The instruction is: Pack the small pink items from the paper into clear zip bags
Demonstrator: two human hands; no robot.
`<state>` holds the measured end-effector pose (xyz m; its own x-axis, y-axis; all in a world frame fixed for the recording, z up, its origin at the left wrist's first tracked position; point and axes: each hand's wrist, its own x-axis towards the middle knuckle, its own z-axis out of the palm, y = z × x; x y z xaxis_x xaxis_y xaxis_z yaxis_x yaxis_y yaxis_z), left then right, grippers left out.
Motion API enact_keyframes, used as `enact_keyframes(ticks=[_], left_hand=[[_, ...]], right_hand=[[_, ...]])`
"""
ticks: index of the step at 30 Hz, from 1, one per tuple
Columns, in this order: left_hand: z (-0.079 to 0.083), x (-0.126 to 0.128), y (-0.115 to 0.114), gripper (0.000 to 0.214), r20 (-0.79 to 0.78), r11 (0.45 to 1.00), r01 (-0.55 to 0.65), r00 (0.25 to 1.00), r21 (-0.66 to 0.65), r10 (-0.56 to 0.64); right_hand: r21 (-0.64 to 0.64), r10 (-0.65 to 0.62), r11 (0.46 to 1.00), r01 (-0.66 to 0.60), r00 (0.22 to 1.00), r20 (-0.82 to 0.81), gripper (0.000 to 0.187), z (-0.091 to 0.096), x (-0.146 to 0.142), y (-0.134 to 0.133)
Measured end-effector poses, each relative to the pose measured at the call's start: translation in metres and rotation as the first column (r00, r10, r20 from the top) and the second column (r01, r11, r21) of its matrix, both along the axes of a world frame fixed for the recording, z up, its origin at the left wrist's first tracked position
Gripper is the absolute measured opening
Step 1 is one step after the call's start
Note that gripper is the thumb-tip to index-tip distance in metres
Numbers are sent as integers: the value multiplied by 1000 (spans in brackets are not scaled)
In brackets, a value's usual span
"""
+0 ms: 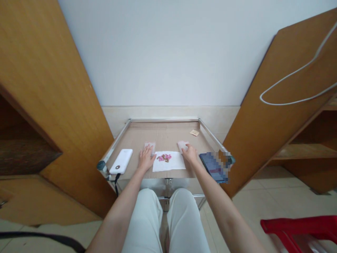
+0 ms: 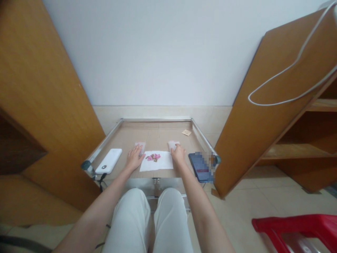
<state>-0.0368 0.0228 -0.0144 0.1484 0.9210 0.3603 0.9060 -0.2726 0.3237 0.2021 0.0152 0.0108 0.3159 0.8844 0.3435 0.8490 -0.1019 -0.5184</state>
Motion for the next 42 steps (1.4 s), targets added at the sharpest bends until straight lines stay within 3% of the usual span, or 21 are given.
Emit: enact_keyframes(ticks=[4, 8, 11, 14, 16, 18, 22, 24, 26, 28, 30, 33, 35, 37, 40, 42], left_hand=[[-1, 0, 0, 49, 16, 1000, -1, 1000, 15, 1], [0, 0, -1, 49, 31, 1000, -11, 999, 18, 10], [1, 1, -2, 49, 51, 999, -13, 999, 43, 11], [1, 1, -2, 50, 78, 995, 4, 997, 102, -12], [2, 0, -2, 48, 113, 987, 15, 993, 161, -34], [4, -1, -4, 44, 160, 974, 20, 985, 224, -57], [15, 3, -14, 32, 294, 950, 21, 949, 312, -117], [24, 12, -21, 29, 400, 950, 36, 902, 309, -164], [34, 24, -26, 29, 579, 974, 41, 798, 224, -167], [43, 36, -29, 30, 775, 994, 105, 625, 35, -93], [52, 45, -32, 26, 900, 981, 145, 433, -130, 55], [61, 51, -37, 16, 959, 966, 199, 259, -165, 111], [65, 52, -42, 13, 971, 965, 220, 222, -139, 89], [67, 53, -45, 19, 972, 970, 224, 232, -96, 42], [65, 51, -45, 24, 955, 980, 198, 294, -20, -40], [61, 47, -43, 19, 930, 982, 186, 356, 21, -88]], right_hand=[[-76, -15, 997, 16, 1000, 7, 31, 0, 1, 2], [-60, -13, 998, 11, 1000, -25, 30, 2, 4, 1], [89, -19, 996, 28, 995, -102, 30, 4, 8, 3], [366, -1, 925, 102, 964, -266, 31, 10, 12, 6], [489, 37, 854, 176, 918, -394, 34, 16, 11, 5], [523, 85, 821, 231, 855, -511, 38, 22, 6, 1], [454, 231, 867, 206, 641, -732, 44, 31, -19, -19], [397, 274, 907, 139, 521, -809, 42, 30, -34, -30], [385, 322, 920, 77, 415, -851, 40, 27, -50, -38], [380, 349, 925, 30, 334, -876, 38, 23, -63, -45], [368, 348, 930, 18, 281, -894, 36, 20, -72, -49], [343, 323, 937, 60, 221, -920, 32, 18, -79, -53], [324, 303, 942, 87, 190, -934, 30, 18, -82, -56], [312, 295, 947, 81, 172, -940, 27, 17, -86, -58], [332, 327, 943, 1, 173, -929, 22, 12, -91, -61], [355, 367, 930, -94, 217, -904, 19, 7, -94, -63]])
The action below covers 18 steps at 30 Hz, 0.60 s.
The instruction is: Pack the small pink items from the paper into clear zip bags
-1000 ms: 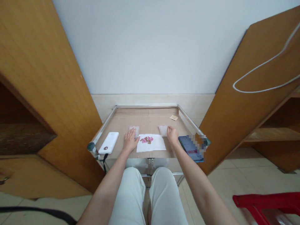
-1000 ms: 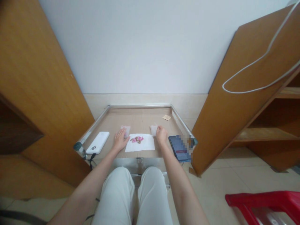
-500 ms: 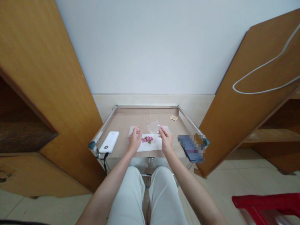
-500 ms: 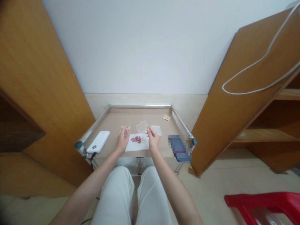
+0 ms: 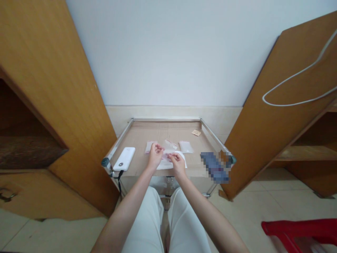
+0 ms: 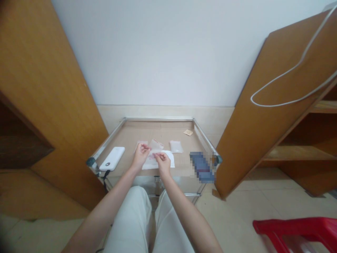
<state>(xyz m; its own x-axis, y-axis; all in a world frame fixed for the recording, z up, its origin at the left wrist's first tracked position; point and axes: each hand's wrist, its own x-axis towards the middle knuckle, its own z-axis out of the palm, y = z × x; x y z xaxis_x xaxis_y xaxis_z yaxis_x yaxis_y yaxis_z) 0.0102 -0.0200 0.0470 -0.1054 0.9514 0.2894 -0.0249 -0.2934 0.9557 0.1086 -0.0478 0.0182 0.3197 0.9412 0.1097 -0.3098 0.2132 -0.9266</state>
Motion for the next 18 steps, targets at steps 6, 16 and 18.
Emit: enact_keyframes(ticks=[6, 16, 18], left_hand=[[-9, -14, 6, 17, -260, 996, -24, 964, 88, 47], [2, -16, -5, 7, -340, 976, 86, 940, 199, -13], [2, -16, -6, 10, -346, 978, 67, 938, 198, 6]], right_hand=[[53, 117, 990, -130, 972, 206, 22, -3, 3, 3], [117, 156, 972, -206, 929, 335, 27, 5, 4, 7], [134, 141, 970, -203, 918, 369, 26, 6, 4, 5]])
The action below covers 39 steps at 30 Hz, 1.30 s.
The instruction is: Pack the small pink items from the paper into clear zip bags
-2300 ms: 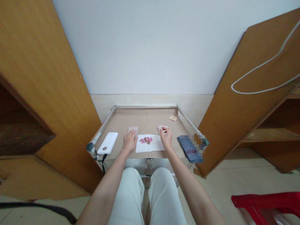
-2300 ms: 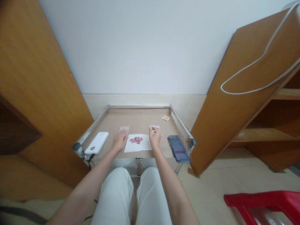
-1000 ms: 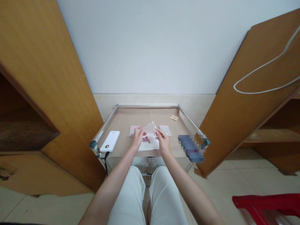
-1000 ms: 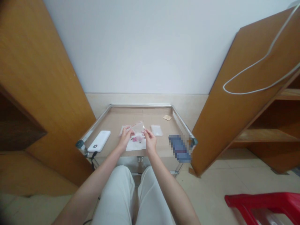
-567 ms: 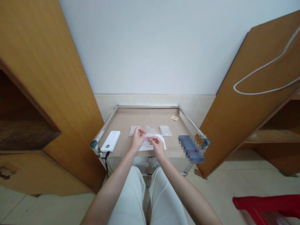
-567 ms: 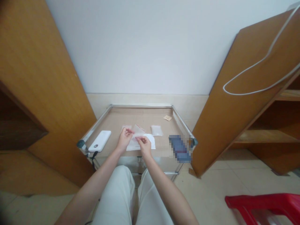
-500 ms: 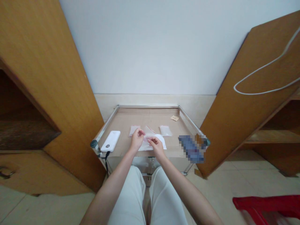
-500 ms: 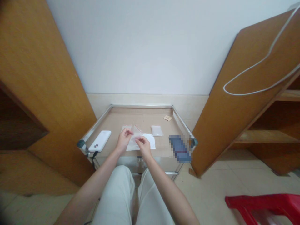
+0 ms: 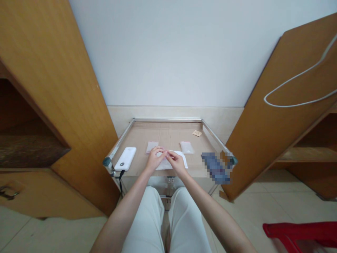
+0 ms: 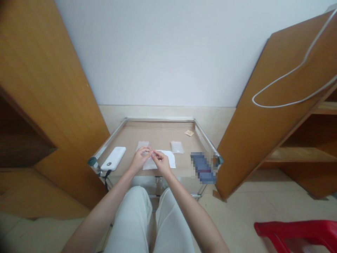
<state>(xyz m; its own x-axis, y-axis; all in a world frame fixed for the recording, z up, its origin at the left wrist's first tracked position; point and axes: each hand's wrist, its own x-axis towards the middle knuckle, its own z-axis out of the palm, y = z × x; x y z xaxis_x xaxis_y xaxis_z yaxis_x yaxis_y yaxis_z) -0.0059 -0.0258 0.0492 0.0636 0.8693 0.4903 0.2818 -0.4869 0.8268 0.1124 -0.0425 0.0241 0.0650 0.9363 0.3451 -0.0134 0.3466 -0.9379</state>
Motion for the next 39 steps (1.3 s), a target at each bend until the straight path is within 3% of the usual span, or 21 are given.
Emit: enact_keyframes(ticks=[9, 18, 22, 27, 30, 34, 36, 39], left_hand=[[-5, -5, 2, 8, -5, 1000, 31, 999, 1, -31], [-9, -6, 0, 11, -125, 999, 54, 991, 2, -53], [-9, -2, -1, 12, -153, 1000, -2, 988, 6, 3], [-8, 6, -6, 17, -198, 997, -77, 977, 8, 77], [-7, 8, -8, 20, -204, 993, -115, 972, 27, 118], [-6, 6, -8, 19, -203, 994, -101, 973, 31, 106], [-6, 5, -6, 17, -198, 996, -88, 976, 32, 93], [-6, 3, -4, 15, -206, 996, -83, 974, 37, 89]], right_hand=[[6, 31, 999, -32, 997, 74, 22, 8, 5, -3], [-38, 111, 994, -107, 982, 151, 20, 6, 14, 7], [14, 66, 997, -74, 947, 314, 19, 4, 18, 8], [171, -79, 985, -16, 839, 538, 14, 8, 18, 5], [230, -182, 972, 56, 799, 573, 14, 9, 19, 5], [204, -252, 966, 159, 761, 598, 12, 8, 23, 8], [209, -246, 967, 146, 747, 617, 6, 9, 25, 8], [275, -187, 961, 0, 735, 652, 12, 13, 26, 6]])
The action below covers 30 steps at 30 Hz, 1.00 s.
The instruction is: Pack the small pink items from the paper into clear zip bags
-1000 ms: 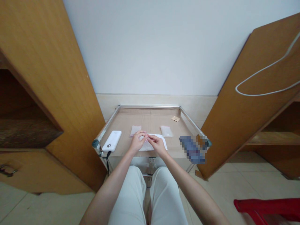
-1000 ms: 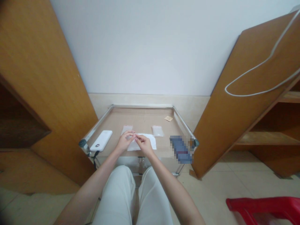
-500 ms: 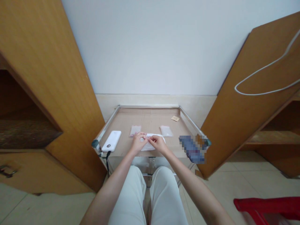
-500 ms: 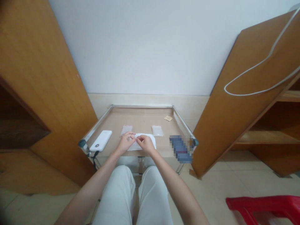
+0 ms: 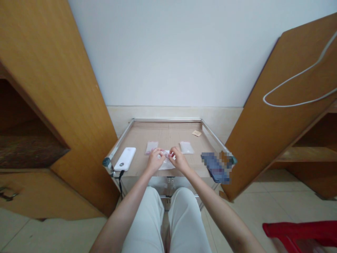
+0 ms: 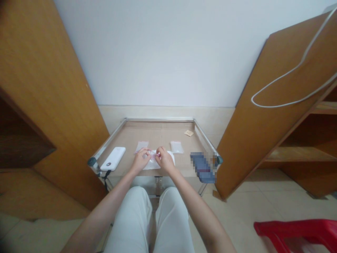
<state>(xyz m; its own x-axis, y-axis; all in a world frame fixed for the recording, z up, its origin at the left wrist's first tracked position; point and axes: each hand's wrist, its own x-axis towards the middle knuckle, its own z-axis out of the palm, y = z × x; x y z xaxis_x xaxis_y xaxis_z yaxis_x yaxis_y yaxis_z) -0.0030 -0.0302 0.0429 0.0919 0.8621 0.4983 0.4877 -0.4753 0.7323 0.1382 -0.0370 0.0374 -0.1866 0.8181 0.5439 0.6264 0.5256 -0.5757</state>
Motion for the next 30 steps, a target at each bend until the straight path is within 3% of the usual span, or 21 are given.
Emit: enact_keyframes(ticks=[3, 9, 13, 17, 19, 26, 30], left_hand=[[0, 0, 0, 15, -51, 1000, -10, 999, -4, 10], [1, 0, -3, 14, -197, 1000, 19, 980, 8, -17], [-1, -7, -5, 7, -237, 998, 29, 971, 49, -17], [-3, -14, -7, 58, -318, 992, 118, 943, 34, -102], [-4, -17, -6, 69, -368, 987, 161, 918, 9, -146], [-7, -19, -3, 62, -376, 984, 178, 914, 32, -153], [-10, -21, 0, 58, -372, 982, 185, 914, 23, -164]], right_hand=[[34, 100, 994, -104, 989, 106, 17, 5, -2, -2], [8, 151, 988, -156, 963, 221, 18, 7, -2, 2], [7, 160, 986, -165, 964, 211, 28, 4, 3, 6], [-8, 135, 991, -136, 975, 174, 31, 0, 7, 9], [-18, 143, 990, -142, 979, 145, 31, -1, 8, 10], [-44, 163, 986, -160, 984, 75, 32, -4, 7, 11], [-50, 206, 977, -207, 978, -31, 20, -2, 6, 9]])
